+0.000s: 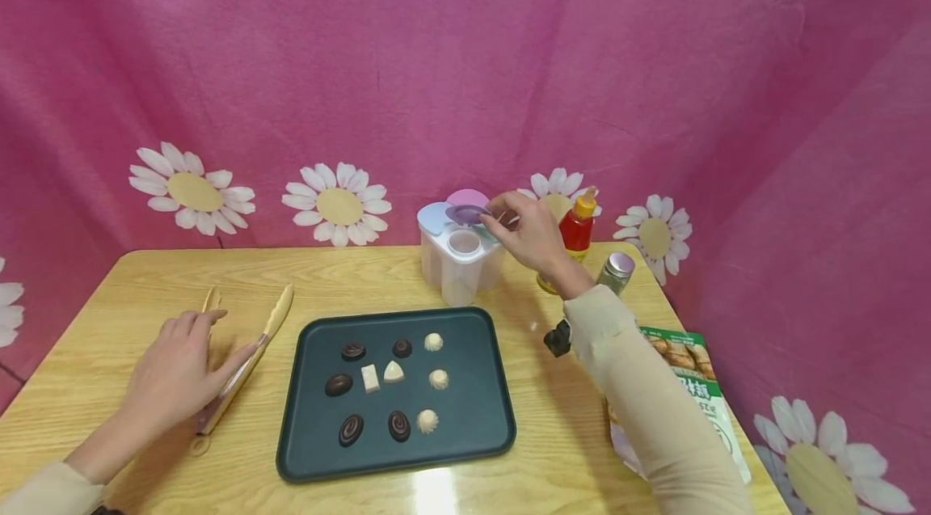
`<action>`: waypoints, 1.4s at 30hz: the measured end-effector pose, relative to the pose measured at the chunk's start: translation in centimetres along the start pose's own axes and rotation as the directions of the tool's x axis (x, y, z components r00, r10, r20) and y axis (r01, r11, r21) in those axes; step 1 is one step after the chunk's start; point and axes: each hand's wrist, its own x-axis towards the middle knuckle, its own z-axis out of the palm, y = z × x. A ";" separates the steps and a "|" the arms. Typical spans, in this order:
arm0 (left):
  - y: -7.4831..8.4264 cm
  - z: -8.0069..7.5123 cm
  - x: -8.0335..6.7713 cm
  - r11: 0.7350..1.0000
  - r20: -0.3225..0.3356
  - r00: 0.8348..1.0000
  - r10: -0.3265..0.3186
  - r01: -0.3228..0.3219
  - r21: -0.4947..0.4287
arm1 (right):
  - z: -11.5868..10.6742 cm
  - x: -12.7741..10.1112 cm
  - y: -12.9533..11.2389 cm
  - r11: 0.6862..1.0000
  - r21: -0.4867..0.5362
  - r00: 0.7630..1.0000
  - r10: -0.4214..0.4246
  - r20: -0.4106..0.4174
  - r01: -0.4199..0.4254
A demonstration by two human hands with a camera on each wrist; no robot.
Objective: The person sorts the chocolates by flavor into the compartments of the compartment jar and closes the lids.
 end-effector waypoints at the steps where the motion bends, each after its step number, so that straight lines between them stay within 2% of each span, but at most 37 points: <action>1: -0.4 -0.1 -0.4 1.000 0.004 1.000 -0.016 0.016 0.010 | 0.0 -0.1 0.0 1.000 0.001 1.000 0.002 0.000 -0.002; 8: -2.5 -0.1 -3.0 0.994 0.030 0.994 -0.105 0.104 0.036 | 0.1 -0.2 0.0 1.000 0.009 1.000 0.009 0.005 -0.009; 14: -2.9 0.6 -4.2 0.983 0.096 0.978 -0.185 0.182 0.038 | -0.1 0.1 0.0 1.000 0.003 1.000 0.005 0.011 -0.005; 20: -2.7 1.3 -3.4 0.980 0.131 0.971 -0.199 0.196 0.035 | -0.3 0.1 0.1 1.000 -0.017 1.000 0.007 0.003 -0.007; 25: -2.1 1.9 -2.5 0.967 0.158 0.954 -0.255 0.250 0.052 | -0.3 0.2 0.1 1.000 -0.019 1.000 -0.011 0.006 0.011; 37: -1.8 2.9 -2.1 0.972 0.098 0.968 -0.231 0.226 0.060 | -0.2 0.1 0.4 0.999 -0.024 0.999 -0.037 -0.004 0.037; 42: -1.7 2.7 -1.8 0.970 0.136 0.961 -0.242 0.238 0.048 | -0.1 0.2 0.4 0.999 -0.028 0.999 -0.045 -0.009 0.044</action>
